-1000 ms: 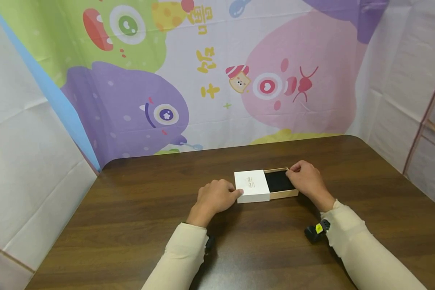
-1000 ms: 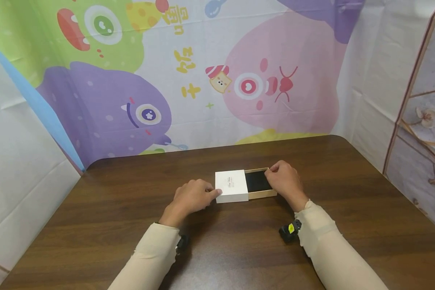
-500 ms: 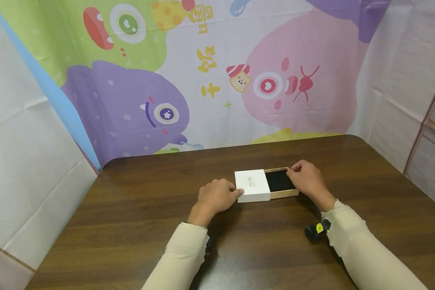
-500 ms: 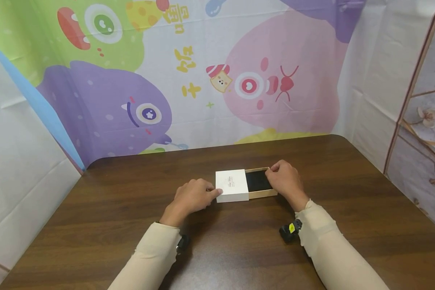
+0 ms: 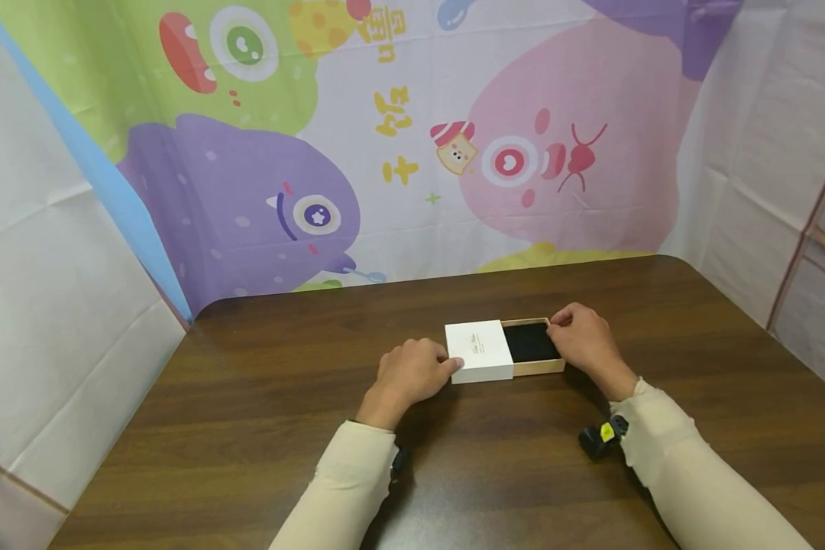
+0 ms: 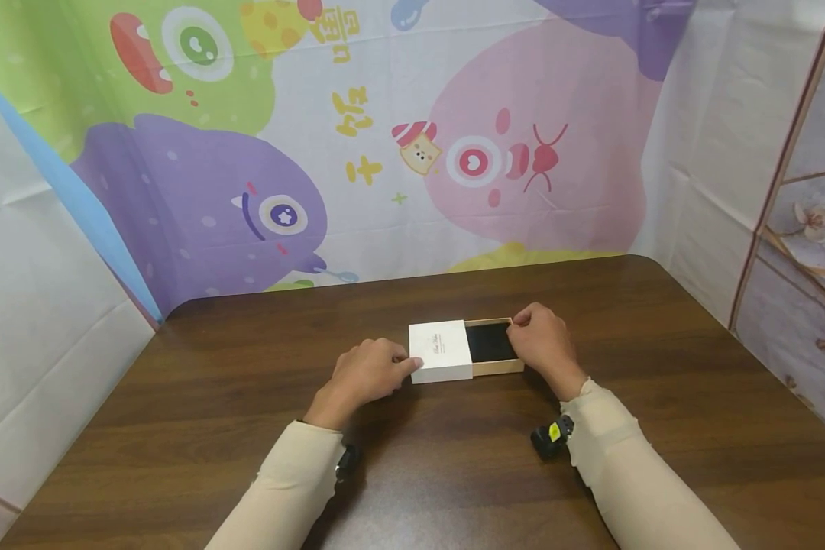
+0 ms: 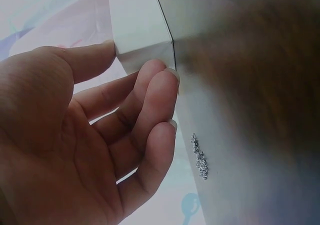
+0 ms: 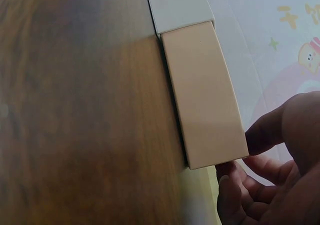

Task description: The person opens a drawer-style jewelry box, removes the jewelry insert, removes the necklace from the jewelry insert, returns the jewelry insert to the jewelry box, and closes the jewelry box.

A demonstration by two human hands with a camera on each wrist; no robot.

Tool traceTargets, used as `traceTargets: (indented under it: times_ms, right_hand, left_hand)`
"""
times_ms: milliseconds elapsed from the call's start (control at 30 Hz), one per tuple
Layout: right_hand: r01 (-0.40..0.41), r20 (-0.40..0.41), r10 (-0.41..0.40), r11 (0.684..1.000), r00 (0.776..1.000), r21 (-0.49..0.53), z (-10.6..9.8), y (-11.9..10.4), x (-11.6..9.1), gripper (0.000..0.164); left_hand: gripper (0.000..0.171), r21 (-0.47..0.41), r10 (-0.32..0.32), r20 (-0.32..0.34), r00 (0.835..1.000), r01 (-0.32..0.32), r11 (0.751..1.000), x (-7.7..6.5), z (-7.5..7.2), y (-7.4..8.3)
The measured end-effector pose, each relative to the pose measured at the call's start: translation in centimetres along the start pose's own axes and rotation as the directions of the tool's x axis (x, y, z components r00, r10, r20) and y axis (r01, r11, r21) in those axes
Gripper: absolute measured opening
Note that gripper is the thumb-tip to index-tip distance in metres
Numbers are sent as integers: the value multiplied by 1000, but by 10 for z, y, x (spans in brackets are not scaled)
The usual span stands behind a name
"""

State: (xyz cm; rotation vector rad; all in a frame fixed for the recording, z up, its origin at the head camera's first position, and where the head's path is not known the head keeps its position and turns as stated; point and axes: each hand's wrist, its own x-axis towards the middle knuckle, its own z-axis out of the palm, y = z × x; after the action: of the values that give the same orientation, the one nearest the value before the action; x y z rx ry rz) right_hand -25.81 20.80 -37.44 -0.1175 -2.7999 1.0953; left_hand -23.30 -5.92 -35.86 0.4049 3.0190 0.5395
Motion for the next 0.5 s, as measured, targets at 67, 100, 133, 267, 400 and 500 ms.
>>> traceTargets:
  times_ms: [67, 100, 133, 267, 400, 500]
  right_hand:
    - [8, -3, -8, 1000, 1000, -4, 0, 1, 0, 23]
    - [14, -5, -14, 1000, 1000, -6, 0, 1, 0, 23]
    - [20, -8, -20, 1000, 1000, -10, 0, 2, 0, 23]
    - [38, -13, -38, 999, 999, -19, 0, 3, 1, 21]
    - [42, -18, -42, 999, 999, -17, 1, 3, 1, 20]
    - [51, -24, -51, 999, 998, -21, 1, 3, 1, 19]
  left_hand:
    - [33, 1, 0, -1, 1000, 0, 1000, 0, 0, 1]
    - [33, 1, 0, -1, 1000, 0, 1000, 0, 0, 1]
    - [33, 0, 0, -1, 1000, 0, 1000, 0, 0, 1]
    - [33, -3, -3, 1, 1000, 3, 1000, -1, -1, 2]
    - [34, -2, -6, 2, 1000, 6, 1000, -1, -1, 2]
    - [34, -3, -7, 3, 1000, 7, 1000, -1, 0, 1]
